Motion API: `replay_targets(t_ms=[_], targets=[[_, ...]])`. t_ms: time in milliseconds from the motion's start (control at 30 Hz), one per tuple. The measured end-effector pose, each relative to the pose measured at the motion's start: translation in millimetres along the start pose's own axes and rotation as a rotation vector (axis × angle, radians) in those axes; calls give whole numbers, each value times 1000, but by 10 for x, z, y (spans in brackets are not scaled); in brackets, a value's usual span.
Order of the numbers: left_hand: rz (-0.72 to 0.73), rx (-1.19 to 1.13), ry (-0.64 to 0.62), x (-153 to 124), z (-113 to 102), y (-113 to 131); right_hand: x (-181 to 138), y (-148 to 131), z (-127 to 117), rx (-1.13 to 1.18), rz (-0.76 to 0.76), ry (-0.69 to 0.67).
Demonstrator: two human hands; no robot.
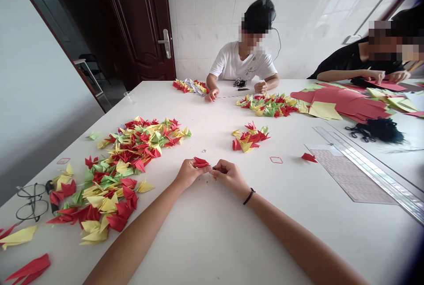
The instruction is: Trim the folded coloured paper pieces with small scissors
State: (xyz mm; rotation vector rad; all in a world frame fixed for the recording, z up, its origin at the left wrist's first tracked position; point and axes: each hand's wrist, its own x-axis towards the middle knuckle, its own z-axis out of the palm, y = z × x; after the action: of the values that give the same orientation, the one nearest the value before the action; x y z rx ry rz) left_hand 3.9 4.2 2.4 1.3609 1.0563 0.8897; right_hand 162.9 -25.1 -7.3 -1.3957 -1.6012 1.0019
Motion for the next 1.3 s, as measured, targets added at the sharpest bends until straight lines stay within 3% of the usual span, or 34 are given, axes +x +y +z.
replay_targets(t_ms=[267, 633, 1300], targets=[[38, 13, -16, -41, -28, 24, 7, -43, -73, 129, -1, -175], [88, 1, -2, -63, 13, -2, -28, -10, -7, 133, -25, -81], [-40, -48, 20, -12, 58, 14, -4, -56, -21, 82, -53, -51]])
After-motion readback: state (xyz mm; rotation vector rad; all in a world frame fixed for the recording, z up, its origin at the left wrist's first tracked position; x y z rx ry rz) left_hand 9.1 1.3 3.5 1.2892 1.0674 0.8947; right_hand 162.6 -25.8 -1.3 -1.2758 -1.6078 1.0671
